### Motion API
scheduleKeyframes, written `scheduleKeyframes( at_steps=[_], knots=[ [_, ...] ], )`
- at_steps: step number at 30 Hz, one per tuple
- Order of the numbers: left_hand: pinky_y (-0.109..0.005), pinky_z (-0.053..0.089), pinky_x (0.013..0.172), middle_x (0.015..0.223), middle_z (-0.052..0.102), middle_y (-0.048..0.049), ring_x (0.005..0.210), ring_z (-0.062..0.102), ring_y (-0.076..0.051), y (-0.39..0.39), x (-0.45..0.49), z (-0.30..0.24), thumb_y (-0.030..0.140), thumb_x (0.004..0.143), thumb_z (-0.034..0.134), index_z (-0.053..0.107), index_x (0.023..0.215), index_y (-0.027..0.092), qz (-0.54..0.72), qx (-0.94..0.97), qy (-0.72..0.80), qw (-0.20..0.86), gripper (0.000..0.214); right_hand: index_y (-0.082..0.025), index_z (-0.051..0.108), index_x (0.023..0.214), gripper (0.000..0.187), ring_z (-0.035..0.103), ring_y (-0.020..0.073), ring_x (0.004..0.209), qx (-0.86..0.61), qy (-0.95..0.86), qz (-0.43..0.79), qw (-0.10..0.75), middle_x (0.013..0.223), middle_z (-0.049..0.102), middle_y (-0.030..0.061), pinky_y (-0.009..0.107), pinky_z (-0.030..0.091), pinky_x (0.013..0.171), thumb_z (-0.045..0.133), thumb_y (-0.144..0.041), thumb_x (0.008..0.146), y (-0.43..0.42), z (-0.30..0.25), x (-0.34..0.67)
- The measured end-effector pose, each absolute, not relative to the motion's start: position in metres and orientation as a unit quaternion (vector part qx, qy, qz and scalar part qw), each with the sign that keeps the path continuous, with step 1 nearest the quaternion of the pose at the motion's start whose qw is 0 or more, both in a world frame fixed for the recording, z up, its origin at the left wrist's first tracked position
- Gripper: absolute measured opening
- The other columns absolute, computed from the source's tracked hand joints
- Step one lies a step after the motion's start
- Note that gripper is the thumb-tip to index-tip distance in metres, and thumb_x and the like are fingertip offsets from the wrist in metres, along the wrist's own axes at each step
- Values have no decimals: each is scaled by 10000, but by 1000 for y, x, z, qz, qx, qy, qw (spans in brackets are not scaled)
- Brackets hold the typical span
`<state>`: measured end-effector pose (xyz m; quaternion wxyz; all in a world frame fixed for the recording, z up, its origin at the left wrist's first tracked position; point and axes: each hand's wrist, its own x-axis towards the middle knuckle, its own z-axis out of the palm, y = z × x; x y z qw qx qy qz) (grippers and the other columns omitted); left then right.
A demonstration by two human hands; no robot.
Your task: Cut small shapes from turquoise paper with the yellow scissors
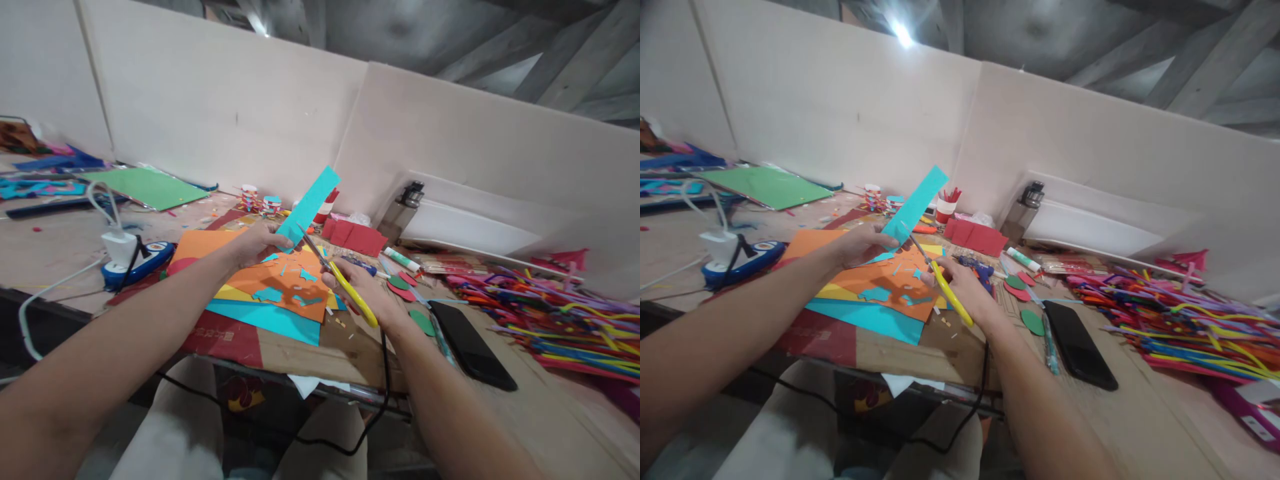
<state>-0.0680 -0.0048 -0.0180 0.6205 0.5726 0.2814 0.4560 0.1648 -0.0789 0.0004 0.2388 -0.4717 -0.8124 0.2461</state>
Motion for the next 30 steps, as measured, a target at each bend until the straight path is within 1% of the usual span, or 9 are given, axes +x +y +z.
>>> scheduleKeyframes(
  at_steps=[4, 7, 14, 20, 30],
  knots=[
    [-338, 436, 791, 780, 706, -66, 763, 621, -184, -4, -69, -18, 158, 558, 723, 732, 754, 123, 432, 594, 262, 626, 199, -172, 564, 905, 460, 452, 111, 594, -483, -801, 267, 234, 687, 501, -10, 246, 365, 548, 482, -622, 858, -84, 5, 163],
    [-348, 439, 798, 792, 711, -76, 767, 618, -185, -5, -70, -17, 167, 564, 723, 738, 765, 118, 412, 610, 257, 626, 208, -173, 563, 901, 462, 426, 100, 556, -484, -797, 281, 227, 650, 474, -24, 238, 342, 522, 485, -626, 856, -88, 8, 162],
    [-353, 441, 806, 799, 714, -91, 775, 629, -193, -6, -70, -17, 171, 565, 720, 737, 765, 99, 406, 618, 260, 621, 213, -180, 542, 891, 443, 388, 84, 520, -481, -791, 304, 223, 627, 444, -41, 227, 321, 499, 501, -619, 851, -87, 7, 163],
    [-361, 444, 826, 824, 720, -92, 799, 634, -199, -4, -71, -18, 175, 570, 727, 740, 769, 107, 401, 619, 257, 624, 210, -181, 547, 898, 441, 409, 85, 534, -482, -795, 295, 221, 644, 454, -39, 226, 334, 507, 513, -617, 843, -85, 6, 165],
    [-371, 442, 836, 791, 711, -81, 792, 631, -204, -6, -70, -16, 189, 568, 725, 738, 745, 118, 400, 622, 273, 615, 191, -188, 524, 828, 465, 410, 100, 560, -474, -804, 283, 220, 650, 453, -24, 236, 338, 515, 475, -651, 847, -87, 8, 163]
  ],
)
